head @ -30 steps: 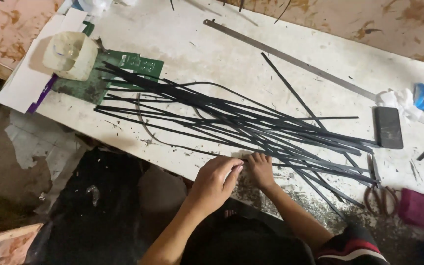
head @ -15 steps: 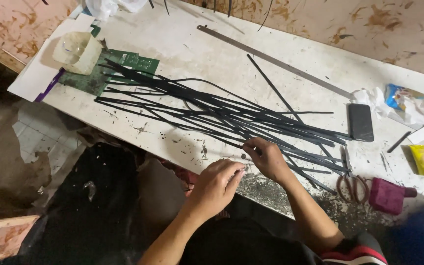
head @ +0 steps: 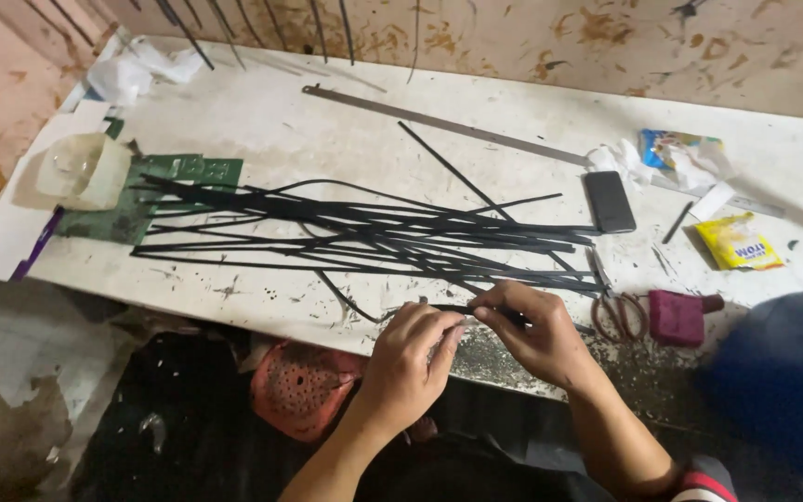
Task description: The person repeatedly picks up black rubber strips, rubs them on a small abrasive block, and hangs them on a wall-mounted drying rack using colored clothespins. The process is repeated for several strips throughout the clip.
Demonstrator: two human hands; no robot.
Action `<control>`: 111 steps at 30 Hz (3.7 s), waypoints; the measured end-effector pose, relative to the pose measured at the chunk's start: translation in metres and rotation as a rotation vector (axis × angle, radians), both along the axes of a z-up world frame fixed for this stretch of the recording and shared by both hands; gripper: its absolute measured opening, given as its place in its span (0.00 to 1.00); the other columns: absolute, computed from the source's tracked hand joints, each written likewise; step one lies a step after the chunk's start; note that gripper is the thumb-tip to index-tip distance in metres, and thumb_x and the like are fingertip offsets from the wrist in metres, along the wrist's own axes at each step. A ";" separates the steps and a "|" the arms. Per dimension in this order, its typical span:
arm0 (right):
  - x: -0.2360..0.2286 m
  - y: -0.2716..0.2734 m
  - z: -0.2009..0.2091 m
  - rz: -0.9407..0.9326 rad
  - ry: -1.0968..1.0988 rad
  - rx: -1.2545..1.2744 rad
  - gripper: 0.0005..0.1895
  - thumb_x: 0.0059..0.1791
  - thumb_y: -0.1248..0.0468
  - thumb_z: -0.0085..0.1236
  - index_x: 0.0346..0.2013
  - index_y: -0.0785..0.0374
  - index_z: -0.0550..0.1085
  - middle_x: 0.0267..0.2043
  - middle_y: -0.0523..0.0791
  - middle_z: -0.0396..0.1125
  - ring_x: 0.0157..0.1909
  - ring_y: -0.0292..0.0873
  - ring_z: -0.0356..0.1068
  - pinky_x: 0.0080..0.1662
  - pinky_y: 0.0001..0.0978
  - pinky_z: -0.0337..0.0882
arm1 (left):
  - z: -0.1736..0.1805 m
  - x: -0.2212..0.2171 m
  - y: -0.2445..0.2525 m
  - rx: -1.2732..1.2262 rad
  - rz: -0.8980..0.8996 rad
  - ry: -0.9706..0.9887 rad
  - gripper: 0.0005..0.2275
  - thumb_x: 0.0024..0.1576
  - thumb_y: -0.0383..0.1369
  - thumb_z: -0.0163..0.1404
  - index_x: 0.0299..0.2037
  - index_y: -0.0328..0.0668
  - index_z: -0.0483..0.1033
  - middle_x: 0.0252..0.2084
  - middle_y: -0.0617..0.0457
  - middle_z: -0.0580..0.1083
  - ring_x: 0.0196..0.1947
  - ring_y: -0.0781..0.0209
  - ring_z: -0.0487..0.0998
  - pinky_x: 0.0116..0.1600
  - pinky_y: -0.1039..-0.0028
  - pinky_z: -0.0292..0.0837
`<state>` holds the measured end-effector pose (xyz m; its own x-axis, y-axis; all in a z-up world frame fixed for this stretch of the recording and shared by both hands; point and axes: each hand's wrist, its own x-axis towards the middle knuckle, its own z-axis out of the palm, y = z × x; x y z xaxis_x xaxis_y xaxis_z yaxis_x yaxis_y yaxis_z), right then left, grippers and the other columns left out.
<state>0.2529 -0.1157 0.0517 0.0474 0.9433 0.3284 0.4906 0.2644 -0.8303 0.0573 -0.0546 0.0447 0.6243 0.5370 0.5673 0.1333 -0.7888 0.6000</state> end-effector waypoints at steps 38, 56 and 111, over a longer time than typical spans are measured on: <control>0.230 -0.246 0.048 -0.522 -0.269 0.075 0.06 0.52 0.65 0.57 0.44 0.61 0.76 0.34 0.44 0.71 0.30 0.41 0.73 0.35 0.28 0.71 | 0.076 0.330 -0.105 0.026 -0.915 0.172 0.06 0.61 0.30 0.54 0.44 0.37 0.75 0.37 0.49 0.76 0.39 0.53 0.78 0.47 0.68 0.73; 0.283 -0.333 0.105 -0.818 -0.543 -0.049 0.05 0.52 0.65 0.54 0.42 0.59 0.76 0.37 0.42 0.72 0.33 0.42 0.74 0.37 0.31 0.72 | 0.110 0.401 -0.072 0.016 -0.954 0.115 0.02 0.58 0.28 0.54 0.38 0.38 0.78 0.35 0.53 0.79 0.35 0.61 0.81 0.42 0.75 0.73; 0.385 -0.406 0.051 -0.738 -0.666 0.067 0.06 0.55 0.68 0.51 0.41 0.61 0.77 0.38 0.45 0.70 0.35 0.47 0.65 0.39 0.37 0.68 | 0.083 0.518 -0.194 -0.035 -1.202 0.285 0.04 0.58 0.28 0.55 0.42 0.40 0.77 0.37 0.52 0.75 0.37 0.59 0.78 0.44 0.73 0.71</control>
<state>0.6378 -0.5217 0.1028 0.4011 0.7306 0.5525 0.9115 -0.2583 -0.3201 0.5753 -0.2488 0.1279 0.8306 -0.4504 0.3275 -0.5355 -0.4845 0.6917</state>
